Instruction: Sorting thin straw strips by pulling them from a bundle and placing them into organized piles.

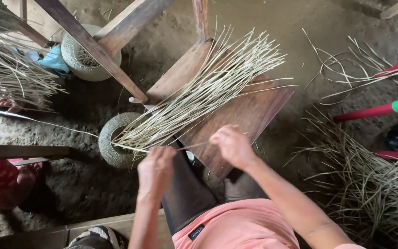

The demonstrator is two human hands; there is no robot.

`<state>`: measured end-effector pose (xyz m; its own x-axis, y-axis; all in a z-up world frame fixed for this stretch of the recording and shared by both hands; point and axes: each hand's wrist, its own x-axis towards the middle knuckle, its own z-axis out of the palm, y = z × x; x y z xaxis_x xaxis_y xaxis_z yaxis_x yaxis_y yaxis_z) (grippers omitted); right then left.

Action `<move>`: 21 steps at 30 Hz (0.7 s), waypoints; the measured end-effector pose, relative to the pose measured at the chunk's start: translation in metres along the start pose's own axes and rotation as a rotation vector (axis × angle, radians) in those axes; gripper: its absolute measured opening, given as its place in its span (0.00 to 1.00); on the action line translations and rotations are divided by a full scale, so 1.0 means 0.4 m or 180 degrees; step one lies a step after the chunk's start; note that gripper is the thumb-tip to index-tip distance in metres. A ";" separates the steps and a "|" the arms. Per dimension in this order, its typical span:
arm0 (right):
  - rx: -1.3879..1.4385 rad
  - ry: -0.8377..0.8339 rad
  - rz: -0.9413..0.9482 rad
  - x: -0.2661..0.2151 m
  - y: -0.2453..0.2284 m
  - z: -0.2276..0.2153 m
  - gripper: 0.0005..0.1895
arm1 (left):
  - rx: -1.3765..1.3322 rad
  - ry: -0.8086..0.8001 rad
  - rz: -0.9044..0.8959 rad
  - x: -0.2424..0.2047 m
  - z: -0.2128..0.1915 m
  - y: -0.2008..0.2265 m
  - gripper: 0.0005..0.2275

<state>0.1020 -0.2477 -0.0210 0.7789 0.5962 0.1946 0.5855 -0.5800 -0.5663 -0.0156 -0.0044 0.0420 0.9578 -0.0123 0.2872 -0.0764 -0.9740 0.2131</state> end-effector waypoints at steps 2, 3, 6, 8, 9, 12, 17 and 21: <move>-0.0228 0.0100 0.0020 -0.010 0.072 -0.009 0.05 | 0.0395 0.0088 -0.0132 -0.024 0.000 -0.055 0.03; -0.0453 0.0196 0.0044 -0.017 0.108 -0.013 0.06 | 0.0789 0.0169 -0.0265 -0.038 0.000 -0.082 0.01; -0.0787 0.0582 0.0072 -0.041 0.219 -0.062 0.03 | 0.1213 0.0512 -0.0601 -0.085 0.023 -0.154 0.04; -0.0609 0.0782 -0.0094 -0.019 0.180 -0.161 0.07 | 0.1090 0.0229 -0.0963 -0.085 -0.025 -0.173 0.08; -0.0426 0.0989 -0.0271 -0.005 0.161 -0.210 0.12 | 0.0969 -0.0042 -0.1326 -0.084 -0.049 -0.184 0.13; -0.1290 0.1262 -0.0222 -0.020 0.257 -0.255 0.26 | 0.1452 -0.0296 -0.1662 -0.116 -0.061 -0.235 0.10; -0.1598 0.2179 -0.0278 0.038 0.215 -0.342 0.13 | 0.1849 0.0472 -0.1494 -0.099 -0.085 -0.216 0.06; 0.3693 0.1569 0.1681 0.066 0.026 -0.272 0.09 | 0.1528 0.1119 -0.0944 -0.019 -0.113 -0.080 0.14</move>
<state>0.1531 -0.2981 0.0653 0.9904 0.0516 -0.1280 -0.1371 0.2652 -0.9544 -0.0329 0.0371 0.0754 0.7656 0.2670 0.5852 0.3863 -0.9183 -0.0864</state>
